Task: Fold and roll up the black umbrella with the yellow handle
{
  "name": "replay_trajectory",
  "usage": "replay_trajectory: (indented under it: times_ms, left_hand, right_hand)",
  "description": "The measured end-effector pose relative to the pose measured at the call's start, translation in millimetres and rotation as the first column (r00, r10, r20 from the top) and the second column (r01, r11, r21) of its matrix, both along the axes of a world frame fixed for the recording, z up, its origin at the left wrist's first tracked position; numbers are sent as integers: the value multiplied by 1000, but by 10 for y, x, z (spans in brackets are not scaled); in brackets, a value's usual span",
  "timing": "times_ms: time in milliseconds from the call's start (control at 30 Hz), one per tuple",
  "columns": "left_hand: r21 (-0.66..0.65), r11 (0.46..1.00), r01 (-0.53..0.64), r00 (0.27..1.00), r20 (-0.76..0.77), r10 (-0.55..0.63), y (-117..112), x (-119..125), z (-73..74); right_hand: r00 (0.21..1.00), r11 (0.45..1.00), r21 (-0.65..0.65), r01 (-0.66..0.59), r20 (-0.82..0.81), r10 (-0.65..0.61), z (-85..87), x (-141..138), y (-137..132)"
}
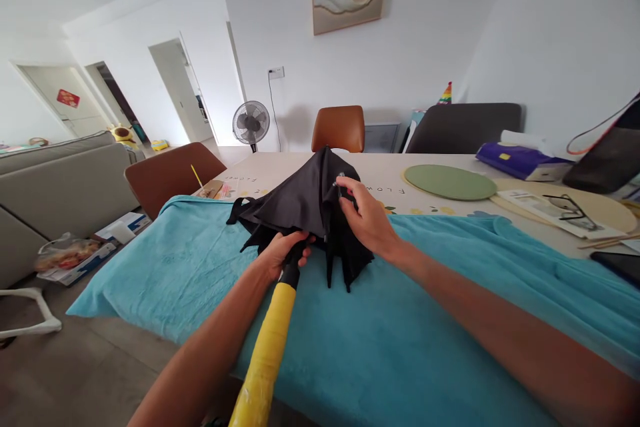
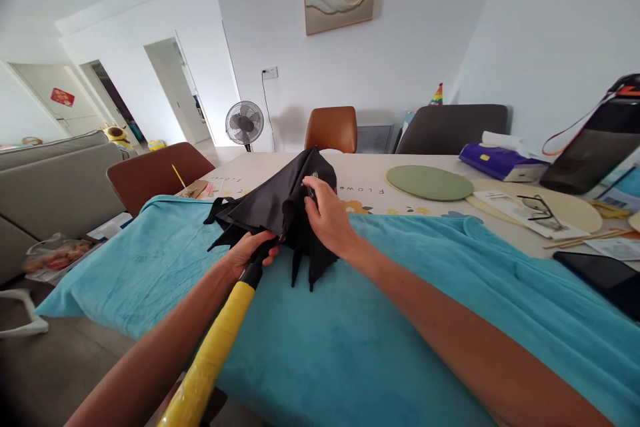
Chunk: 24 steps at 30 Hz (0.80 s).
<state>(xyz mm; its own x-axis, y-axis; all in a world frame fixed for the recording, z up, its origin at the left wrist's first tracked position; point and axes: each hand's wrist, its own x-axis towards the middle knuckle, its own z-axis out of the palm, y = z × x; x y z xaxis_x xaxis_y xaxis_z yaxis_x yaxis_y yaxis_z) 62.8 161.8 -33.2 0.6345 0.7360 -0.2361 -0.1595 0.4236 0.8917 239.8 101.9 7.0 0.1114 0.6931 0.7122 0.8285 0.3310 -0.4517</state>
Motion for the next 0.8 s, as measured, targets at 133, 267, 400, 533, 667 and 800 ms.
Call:
replay_trajectory:
  times_ms: [133,267,400,533,667,800]
  left_hand:
    - [-17,1000,-16,1000,-1,16,14,-9,7]
    - [-61,998,-10,999,30,12,36,-18,9]
    - [-79,996,50,992,122,-40,68,-48,-7]
    - [-64,994,85,981,179,-72,77,-64,-26]
    - [-105,991,82,995,62,-76,49,-50,-29]
    - [-87,996,32,999,-4,-33,4,-33,-9]
  right_hand:
    - [968,997,69,-38,250,19,61,-30,-73]
    - [819,978,-30,-208,540,191,88,-61,-121]
    - [789,964,-64,-257,562,247,30,-67,-99]
    - [832,983,-21,-183,530,167,-63,-119,-83]
    - [830,988,-59,-140,538,150,-172,-239,-93]
    - [834,973,-136,-185,502,229,-277,-300,-84]
